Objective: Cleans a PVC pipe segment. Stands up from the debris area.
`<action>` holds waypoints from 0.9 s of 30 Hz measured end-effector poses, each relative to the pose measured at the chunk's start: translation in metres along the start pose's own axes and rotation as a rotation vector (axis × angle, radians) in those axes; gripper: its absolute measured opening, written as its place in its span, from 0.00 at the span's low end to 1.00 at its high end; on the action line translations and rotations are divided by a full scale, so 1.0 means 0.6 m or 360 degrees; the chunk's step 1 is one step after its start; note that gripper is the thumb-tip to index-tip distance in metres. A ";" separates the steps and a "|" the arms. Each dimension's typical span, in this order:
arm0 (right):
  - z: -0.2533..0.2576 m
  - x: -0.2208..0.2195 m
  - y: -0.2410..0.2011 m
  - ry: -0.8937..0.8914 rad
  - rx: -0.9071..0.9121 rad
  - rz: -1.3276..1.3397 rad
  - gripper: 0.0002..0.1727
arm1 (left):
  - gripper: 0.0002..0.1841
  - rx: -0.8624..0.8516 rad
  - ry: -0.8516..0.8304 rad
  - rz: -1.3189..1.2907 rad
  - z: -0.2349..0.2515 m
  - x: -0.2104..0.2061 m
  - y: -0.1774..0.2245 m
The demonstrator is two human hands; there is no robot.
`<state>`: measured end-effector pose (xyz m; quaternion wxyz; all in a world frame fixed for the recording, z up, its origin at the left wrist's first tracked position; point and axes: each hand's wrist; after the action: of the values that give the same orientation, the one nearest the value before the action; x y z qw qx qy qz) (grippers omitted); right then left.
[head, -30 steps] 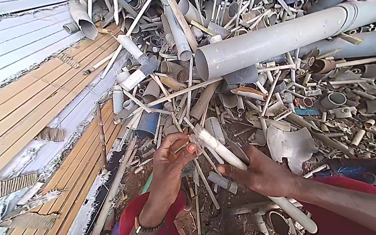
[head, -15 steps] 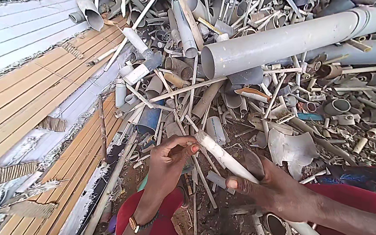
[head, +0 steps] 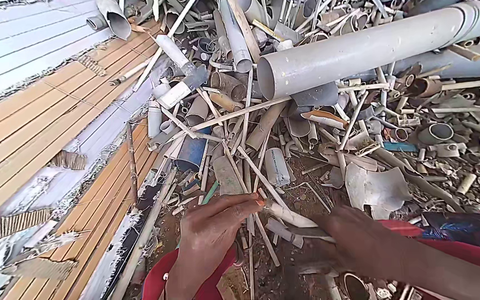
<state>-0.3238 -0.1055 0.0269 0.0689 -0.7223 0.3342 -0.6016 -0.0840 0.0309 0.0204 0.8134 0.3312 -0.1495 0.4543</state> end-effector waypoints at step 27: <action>0.000 0.038 -0.002 0.0204 0.0041 0.0981 0.18 | 0.06 0.0880 0.0301 -0.1769 0.025 -0.012 0.003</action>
<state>-0.3221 -0.1174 0.0465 0.2360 -0.5467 0.5333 -0.6009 -0.0885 0.0172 0.0284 0.8221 0.5159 0.2406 0.0126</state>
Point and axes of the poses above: each hand's wrist, its own z-axis towards the middle knuckle, its own x-axis out of the back of the hand, y = z × x, and after that the axes turned 2 degrees about x, right-handed
